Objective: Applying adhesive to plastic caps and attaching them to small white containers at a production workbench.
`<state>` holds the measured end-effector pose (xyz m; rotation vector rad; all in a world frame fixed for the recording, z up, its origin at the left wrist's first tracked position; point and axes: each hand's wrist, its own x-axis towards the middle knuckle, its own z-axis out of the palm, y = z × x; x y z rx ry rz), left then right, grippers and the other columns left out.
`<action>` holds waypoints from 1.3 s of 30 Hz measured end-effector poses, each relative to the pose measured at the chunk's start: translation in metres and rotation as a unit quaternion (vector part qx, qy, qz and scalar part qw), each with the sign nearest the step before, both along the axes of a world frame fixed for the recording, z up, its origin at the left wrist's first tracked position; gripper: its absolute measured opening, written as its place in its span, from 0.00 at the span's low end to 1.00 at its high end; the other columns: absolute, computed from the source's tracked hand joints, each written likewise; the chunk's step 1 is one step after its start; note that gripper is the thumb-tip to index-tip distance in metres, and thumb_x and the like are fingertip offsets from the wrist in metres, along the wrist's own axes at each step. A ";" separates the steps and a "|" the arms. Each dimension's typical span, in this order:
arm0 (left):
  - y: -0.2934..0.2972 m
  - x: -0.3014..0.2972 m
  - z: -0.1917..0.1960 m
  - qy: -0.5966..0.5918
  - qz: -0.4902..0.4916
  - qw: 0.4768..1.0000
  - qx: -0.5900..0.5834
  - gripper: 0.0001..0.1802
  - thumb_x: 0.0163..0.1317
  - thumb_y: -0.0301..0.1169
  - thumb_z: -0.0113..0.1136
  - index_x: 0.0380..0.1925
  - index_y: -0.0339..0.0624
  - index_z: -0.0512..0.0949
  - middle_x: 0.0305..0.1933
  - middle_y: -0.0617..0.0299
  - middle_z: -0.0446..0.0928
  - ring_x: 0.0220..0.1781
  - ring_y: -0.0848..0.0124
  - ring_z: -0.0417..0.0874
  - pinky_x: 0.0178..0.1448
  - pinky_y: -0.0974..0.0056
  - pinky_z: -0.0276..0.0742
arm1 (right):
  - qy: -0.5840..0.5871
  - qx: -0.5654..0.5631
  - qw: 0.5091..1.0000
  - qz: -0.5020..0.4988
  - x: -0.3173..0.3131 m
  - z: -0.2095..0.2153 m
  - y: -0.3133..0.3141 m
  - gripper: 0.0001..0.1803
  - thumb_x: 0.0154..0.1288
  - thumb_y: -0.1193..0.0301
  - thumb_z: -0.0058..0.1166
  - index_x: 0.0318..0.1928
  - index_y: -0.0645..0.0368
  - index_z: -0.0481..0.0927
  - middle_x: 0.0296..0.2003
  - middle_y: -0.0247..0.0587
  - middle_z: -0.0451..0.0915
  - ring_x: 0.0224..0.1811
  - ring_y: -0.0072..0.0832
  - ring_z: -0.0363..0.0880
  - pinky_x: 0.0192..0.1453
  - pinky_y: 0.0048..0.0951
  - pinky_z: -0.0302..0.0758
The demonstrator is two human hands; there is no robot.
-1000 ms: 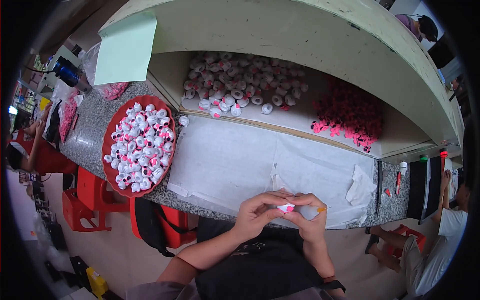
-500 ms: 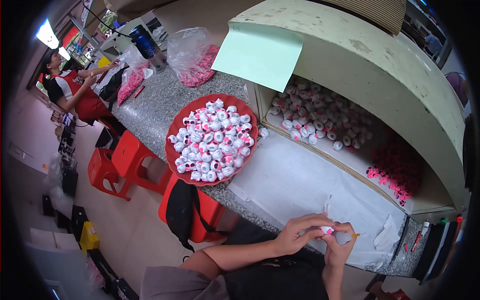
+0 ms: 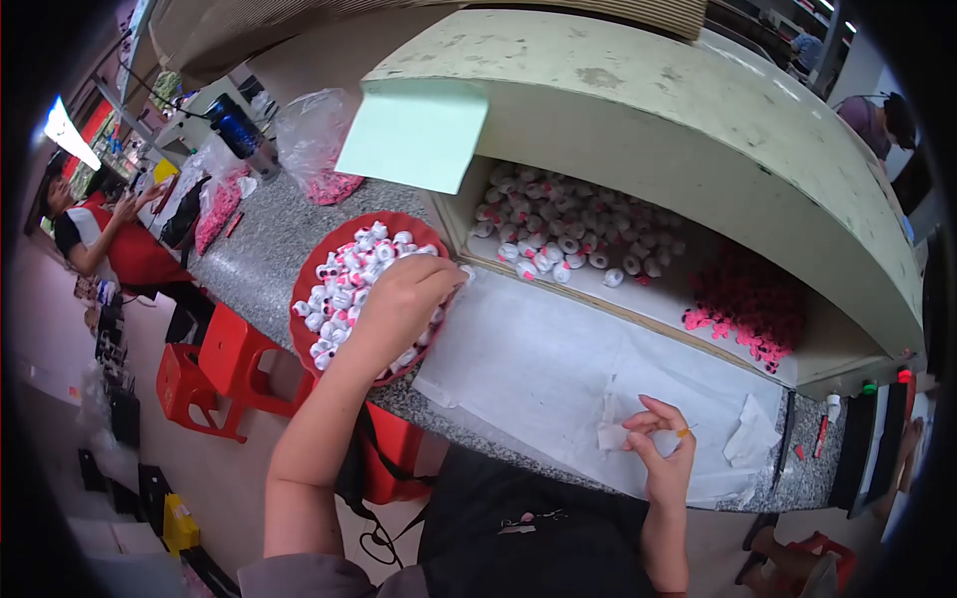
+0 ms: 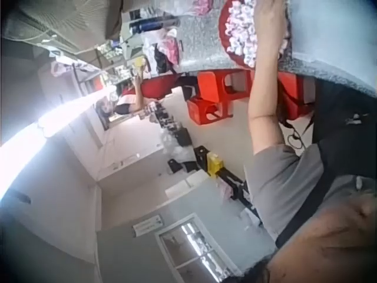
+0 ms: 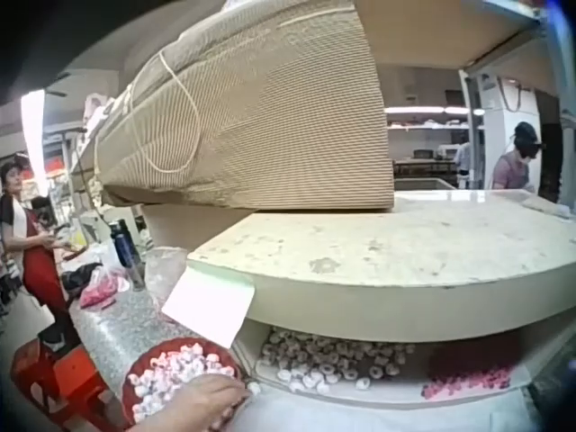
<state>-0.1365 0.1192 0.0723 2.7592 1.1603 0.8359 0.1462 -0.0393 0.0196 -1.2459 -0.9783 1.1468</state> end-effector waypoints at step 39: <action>-0.120 0.157 -0.067 -0.603 -0.120 0.506 -0.604 0.17 0.49 0.20 0.51 0.43 0.38 0.68 0.43 0.55 0.69 0.45 0.68 0.72 0.49 0.59 0.70 | 0.030 0.249 0.943 -0.217 0.020 0.015 -0.025 0.19 0.38 0.75 0.60 0.30 0.59 0.64 0.29 0.39 0.65 0.26 0.22 0.66 0.28 0.18 0.66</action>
